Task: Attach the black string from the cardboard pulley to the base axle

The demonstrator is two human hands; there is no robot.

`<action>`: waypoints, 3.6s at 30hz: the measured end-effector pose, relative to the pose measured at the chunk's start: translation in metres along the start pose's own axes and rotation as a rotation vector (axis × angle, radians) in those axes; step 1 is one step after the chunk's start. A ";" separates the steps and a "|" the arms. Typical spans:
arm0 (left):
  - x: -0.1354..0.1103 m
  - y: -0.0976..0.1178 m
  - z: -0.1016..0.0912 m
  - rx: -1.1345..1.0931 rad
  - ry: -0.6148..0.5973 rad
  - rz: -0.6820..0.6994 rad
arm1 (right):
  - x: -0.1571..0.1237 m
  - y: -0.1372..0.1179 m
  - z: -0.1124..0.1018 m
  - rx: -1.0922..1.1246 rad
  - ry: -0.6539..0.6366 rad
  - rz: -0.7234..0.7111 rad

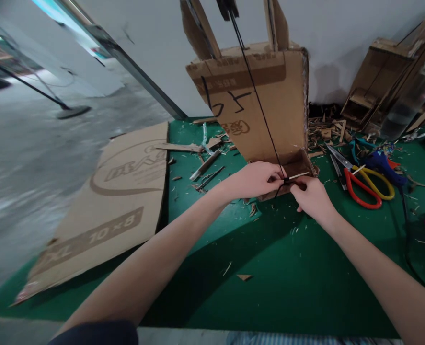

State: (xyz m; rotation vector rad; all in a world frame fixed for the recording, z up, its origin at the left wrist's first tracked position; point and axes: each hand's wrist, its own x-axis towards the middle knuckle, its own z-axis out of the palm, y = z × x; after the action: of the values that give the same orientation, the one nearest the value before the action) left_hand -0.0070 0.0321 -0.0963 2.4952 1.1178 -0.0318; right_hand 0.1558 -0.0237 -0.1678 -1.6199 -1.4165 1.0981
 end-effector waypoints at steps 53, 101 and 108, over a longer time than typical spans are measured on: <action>-0.051 0.047 -0.011 0.019 0.175 0.098 | -0.027 -0.055 -0.067 0.007 0.179 -0.378; -0.002 -0.004 0.007 0.128 0.094 0.022 | -0.025 -0.016 -0.009 -1.250 -0.063 -0.537; -0.001 -0.005 0.006 0.072 0.071 0.013 | -0.023 -0.020 -0.018 -1.233 -0.264 -0.661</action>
State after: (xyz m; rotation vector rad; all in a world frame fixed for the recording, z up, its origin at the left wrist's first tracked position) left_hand -0.0103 0.0322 -0.1035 2.5861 1.1480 0.0211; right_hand 0.1638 -0.0434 -0.1393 -1.4599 -2.8341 -0.0636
